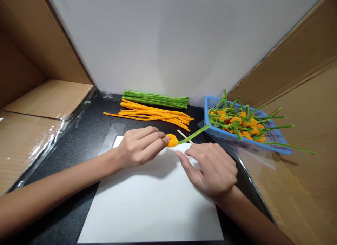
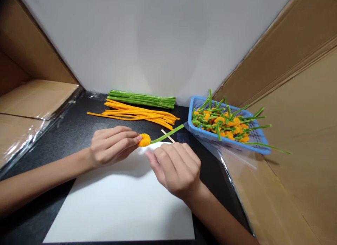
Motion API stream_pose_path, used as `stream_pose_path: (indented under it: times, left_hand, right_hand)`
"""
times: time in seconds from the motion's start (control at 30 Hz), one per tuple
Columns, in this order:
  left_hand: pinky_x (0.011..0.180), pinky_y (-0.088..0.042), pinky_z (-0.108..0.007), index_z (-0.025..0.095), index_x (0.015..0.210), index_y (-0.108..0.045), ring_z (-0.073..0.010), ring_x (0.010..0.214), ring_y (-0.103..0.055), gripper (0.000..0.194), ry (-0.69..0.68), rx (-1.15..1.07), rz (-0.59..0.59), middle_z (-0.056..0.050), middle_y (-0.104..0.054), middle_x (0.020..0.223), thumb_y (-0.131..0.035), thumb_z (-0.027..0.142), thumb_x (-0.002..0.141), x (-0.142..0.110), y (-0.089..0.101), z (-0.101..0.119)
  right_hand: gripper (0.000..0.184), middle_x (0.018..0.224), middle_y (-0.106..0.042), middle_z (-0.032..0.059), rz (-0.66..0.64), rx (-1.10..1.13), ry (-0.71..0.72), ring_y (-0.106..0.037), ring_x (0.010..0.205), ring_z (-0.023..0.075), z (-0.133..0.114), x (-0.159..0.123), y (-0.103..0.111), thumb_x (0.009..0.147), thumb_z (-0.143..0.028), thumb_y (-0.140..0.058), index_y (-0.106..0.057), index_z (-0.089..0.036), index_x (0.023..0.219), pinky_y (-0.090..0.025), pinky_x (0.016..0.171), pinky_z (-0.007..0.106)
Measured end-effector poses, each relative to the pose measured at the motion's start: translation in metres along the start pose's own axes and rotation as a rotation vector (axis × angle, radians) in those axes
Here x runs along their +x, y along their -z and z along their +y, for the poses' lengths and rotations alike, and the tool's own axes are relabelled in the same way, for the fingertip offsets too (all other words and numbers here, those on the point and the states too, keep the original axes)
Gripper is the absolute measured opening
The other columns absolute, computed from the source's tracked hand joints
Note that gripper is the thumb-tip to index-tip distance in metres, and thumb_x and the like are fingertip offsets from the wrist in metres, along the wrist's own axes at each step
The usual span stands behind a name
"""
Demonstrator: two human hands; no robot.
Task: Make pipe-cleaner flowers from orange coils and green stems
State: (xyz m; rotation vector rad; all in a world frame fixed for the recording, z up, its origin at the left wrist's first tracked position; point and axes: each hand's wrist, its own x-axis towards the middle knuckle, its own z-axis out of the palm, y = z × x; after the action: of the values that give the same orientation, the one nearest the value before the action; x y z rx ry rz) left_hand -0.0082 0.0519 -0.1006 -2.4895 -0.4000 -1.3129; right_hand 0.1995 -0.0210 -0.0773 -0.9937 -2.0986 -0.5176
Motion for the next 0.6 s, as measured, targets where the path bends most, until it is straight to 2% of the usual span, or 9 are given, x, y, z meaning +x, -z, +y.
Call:
stream_pose_path:
  times: [0.07,0.17,0.2,0.27,0.33,0.43,0.5,0.6]
  left_hand:
    - [0.067,-0.056,-0.024,0.013,0.088,-0.06,-0.0167,0.082,-0.071,0.008,0.015,0.04,-0.018,-0.008,-0.075,0.093,-0.067,0.01,0.085,-0.001,-0.002,-0.002]
    - [0.068,-0.057,-0.026,0.013,0.087,-0.058,-0.0201,0.091,-0.072,0.006,-0.017,0.062,-0.085,-0.013,-0.073,0.11,-0.062,0.008,0.088,-0.002,-0.002,0.002]
    - [0.067,-0.057,-0.026,0.013,0.087,-0.058,-0.0204,0.091,-0.072,0.006,-0.039,0.055,-0.103,-0.014,-0.073,0.111,-0.059,0.007,0.089,-0.002,-0.002,0.004]
    - [0.066,-0.057,-0.026,0.012,0.091,-0.059,-0.0196,0.088,-0.072,0.006,-0.048,0.006,-0.134,-0.014,-0.074,0.109,-0.056,0.006,0.091,-0.001,-0.003,0.008]
    - [0.068,-0.058,-0.025,0.011,0.097,-0.059,-0.0183,0.088,-0.072,0.007,0.023,-0.085,-0.154,-0.012,-0.074,0.106,-0.055,0.008,0.092,0.0,-0.004,0.011]
    - [0.072,-0.059,-0.025,0.013,0.105,-0.06,-0.0159,0.086,-0.071,0.012,0.143,-0.228,-0.135,-0.01,-0.074,0.103,-0.057,0.013,0.094,0.002,-0.005,0.014]
    - [0.073,-0.059,-0.026,0.014,0.108,-0.061,-0.0158,0.085,-0.07,0.014,0.14,-0.292,-0.113,-0.011,-0.074,0.106,-0.058,0.013,0.094,0.003,-0.006,0.013]
    - [0.072,-0.059,-0.028,0.012,0.112,-0.061,-0.0175,0.088,-0.069,0.021,0.065,-0.343,-0.136,-0.013,-0.073,0.11,-0.058,0.008,0.091,0.002,-0.006,0.011]
  right_hand:
    - [0.01,0.067,-0.069,0.0027,-0.069,0.207,-0.229,-0.061,0.059,0.0146,-0.002,0.001,-0.003,0.087,-0.02,-0.069,-0.065,-0.017,0.078,-0.043,0.057,0.029]
    - [0.015,0.069,-0.07,0.0021,-0.165,0.622,-0.749,-0.062,0.057,0.0131,-0.005,0.003,-0.01,0.091,-0.03,-0.064,-0.07,-0.018,0.084,-0.045,0.05,0.024]
    - [0.017,0.071,-0.07,0.0023,-0.161,0.742,-0.898,-0.063,0.058,0.0133,-0.005,0.003,-0.013,0.09,-0.033,-0.066,-0.071,-0.018,0.087,-0.045,0.048,0.023]
    - [0.02,0.072,-0.071,0.0023,-0.11,0.903,-1.078,-0.064,0.06,0.014,-0.005,0.003,-0.017,0.084,-0.037,-0.072,-0.073,-0.017,0.087,-0.046,0.048,0.021]
    - [0.021,0.071,-0.071,0.0021,-0.063,0.969,-1.138,-0.065,0.063,0.0141,-0.004,0.001,-0.02,0.079,-0.037,-0.077,-0.074,-0.017,0.086,-0.048,0.051,0.021]
    - [0.017,0.073,-0.072,0.0026,-0.017,0.985,-1.142,-0.066,0.065,0.0143,-0.003,-0.001,-0.022,0.078,-0.034,-0.077,-0.076,-0.019,0.085,-0.049,0.054,0.022]
    - [0.013,0.079,-0.075,0.0039,0.001,0.953,-1.105,-0.067,0.068,0.0155,-0.003,-0.001,-0.021,0.08,-0.032,-0.076,-0.077,-0.02,0.085,-0.05,0.056,0.023]
    - [0.007,0.084,-0.076,0.0044,0.013,0.874,-1.0,-0.068,0.076,0.0175,-0.005,-0.002,-0.02,0.082,-0.027,-0.074,-0.079,-0.022,0.081,-0.053,0.067,0.028]
